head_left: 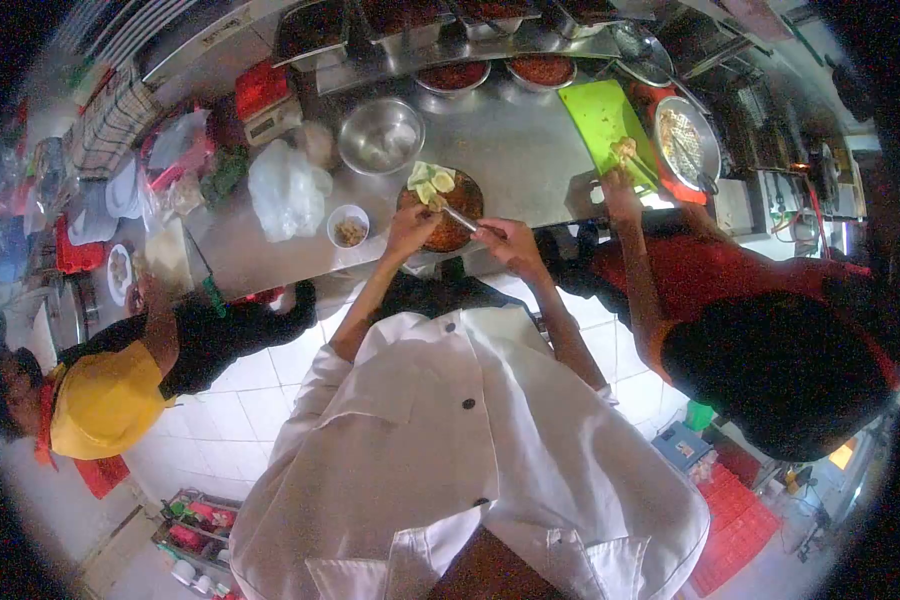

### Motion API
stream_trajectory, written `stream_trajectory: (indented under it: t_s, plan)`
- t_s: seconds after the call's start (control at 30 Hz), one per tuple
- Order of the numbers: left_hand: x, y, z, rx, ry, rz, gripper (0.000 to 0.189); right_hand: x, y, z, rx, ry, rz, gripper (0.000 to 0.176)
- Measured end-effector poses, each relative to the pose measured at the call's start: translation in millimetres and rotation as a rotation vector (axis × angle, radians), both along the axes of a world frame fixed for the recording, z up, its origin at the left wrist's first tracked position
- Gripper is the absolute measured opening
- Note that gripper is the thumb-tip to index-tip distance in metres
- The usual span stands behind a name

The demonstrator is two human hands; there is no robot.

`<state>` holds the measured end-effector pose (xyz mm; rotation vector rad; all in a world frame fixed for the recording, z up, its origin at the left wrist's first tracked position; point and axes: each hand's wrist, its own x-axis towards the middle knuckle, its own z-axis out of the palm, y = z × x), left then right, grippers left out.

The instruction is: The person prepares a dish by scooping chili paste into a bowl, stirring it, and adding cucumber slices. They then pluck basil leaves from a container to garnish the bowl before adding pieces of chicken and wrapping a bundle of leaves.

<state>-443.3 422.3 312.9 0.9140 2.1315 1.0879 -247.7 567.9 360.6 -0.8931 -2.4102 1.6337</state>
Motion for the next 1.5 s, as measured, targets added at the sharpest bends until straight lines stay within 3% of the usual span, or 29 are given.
stream_trajectory:
  t_s: [0.13,0.23,0.43,0.5,0.63,0.73,0.8,0.83,0.9,1.13,1.33,1.5]
  plan:
    - [5,0,-5,-0.02,-0.073,0.06,0.032,-3,1,-13,0.094,0.044,0.01,0.037]
    - [12,-2,-17,0.118,-0.267,0.188,0.033,-3,-4,-10,0.155,0.003,-0.026,0.035]
    - [0,-10,-12,-0.181,0.125,0.04,0.037,-13,3,-10,0.313,-0.029,-0.015,0.03]
    - [-4,-7,-3,-0.186,0.029,0.214,0.037,-14,13,-10,0.197,0.074,-0.089,0.029]
    - [-12,-14,-22,-0.143,-0.061,0.213,0.036,-21,17,8,-0.033,0.019,-0.025,0.032]
    - [-9,-9,-2,0.046,-0.115,0.206,0.038,-19,24,-3,-0.025,0.043,0.049,0.031]
    - [-12,-11,-15,0.015,-0.508,0.296,0.036,-22,19,20,-0.022,0.055,0.063,0.032]
    - [-13,-13,-16,0.014,-0.508,0.297,0.036,-23,16,28,-0.019,0.063,0.073,0.032]
    - [-13,-9,5,0.075,-0.797,0.314,0.034,-24,15,29,0.041,0.028,0.104,0.033]
    - [-13,-12,-3,0.035,-0.696,0.207,0.034,-21,9,29,0.225,0.135,0.218,0.03]
    - [-2,-16,11,0.201,-0.646,0.356,0.026,-15,7,53,0.39,-0.022,0.196,0.032]
    - [-13,-18,-13,0.209,-0.709,0.398,0.024,-7,16,44,0.395,-0.038,0.11,0.028]
